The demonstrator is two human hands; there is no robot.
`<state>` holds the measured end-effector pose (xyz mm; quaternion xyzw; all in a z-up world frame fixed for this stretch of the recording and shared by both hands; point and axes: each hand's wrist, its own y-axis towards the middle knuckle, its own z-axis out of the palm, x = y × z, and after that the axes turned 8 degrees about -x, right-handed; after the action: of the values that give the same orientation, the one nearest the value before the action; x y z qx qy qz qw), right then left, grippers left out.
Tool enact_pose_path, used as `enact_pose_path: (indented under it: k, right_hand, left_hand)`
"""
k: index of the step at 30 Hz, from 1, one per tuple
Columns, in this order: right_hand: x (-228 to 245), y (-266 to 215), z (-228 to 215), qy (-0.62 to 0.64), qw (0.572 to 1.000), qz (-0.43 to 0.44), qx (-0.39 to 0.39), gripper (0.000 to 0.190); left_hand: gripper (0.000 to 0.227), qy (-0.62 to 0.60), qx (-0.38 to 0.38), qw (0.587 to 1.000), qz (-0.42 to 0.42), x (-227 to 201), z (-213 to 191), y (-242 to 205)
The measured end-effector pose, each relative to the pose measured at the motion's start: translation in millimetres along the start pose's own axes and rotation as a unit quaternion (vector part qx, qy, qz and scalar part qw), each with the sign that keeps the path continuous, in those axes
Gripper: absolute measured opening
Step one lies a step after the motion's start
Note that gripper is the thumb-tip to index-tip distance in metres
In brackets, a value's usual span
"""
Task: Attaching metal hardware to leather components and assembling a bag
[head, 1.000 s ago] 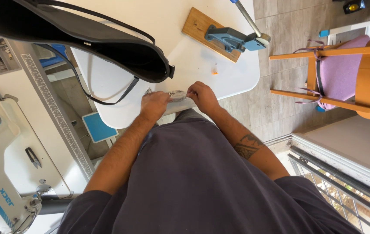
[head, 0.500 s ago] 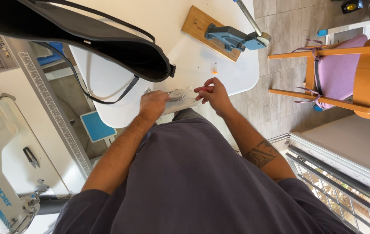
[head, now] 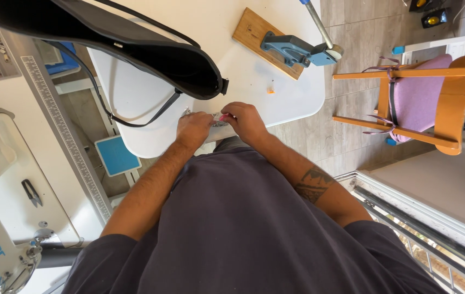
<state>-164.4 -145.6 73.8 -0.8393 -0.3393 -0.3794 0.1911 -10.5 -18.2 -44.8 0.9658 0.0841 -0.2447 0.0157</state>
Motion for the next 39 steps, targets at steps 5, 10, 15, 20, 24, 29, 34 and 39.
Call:
enact_pose_path:
  k: [5, 10, 15, 20, 24, 29, 34, 39]
  right_hand:
    - [-10, 5, 10, -0.045, 0.996, -0.074, 0.020, 0.012]
    - [-28, 4, 24, -0.208, 0.964, -0.166, 0.010, 0.012]
    - [-24, 8, 33, -0.258, 0.940, -0.225, 0.009, 0.009]
    - [-22, 10, 40, -0.300, 0.915, -0.270, -0.003, 0.013]
    - [-16, 12, 39, -0.289, 0.922, -0.257, 0.010, 0.007]
    - [-36, 2, 49, -0.316, 0.927, -0.201, -0.010, 0.004]
    - [68, -26, -32, -0.063, 0.986, -0.147, -0.052, 0.018]
    - [210, -34, -181, 0.231, 0.954, -0.154, 0.114, 0.027]
  left_hand:
    - [0.028, -0.003, 0.017, 1.000, -0.008, -2, -5, 1]
    - [0.028, -0.005, 0.048, 0.999, -0.024, -8, -18, 4]
    - [0.025, 0.029, 0.054, 0.998, 0.004, -8, -12, 6]
    - [0.019, 0.068, 0.017, 0.997, 0.040, -8, -5, 3]
    - [0.015, 0.067, -0.039, 0.996, 0.046, -8, -2, -2]
    - [0.014, 0.057, -0.054, 0.994, 0.080, 6, 33, -7]
    - [0.024, 0.109, -0.169, 0.975, 0.094, 0, 2, 4]
    - [0.014, 0.039, -0.104, 0.993, 0.043, 4, 6, 9]
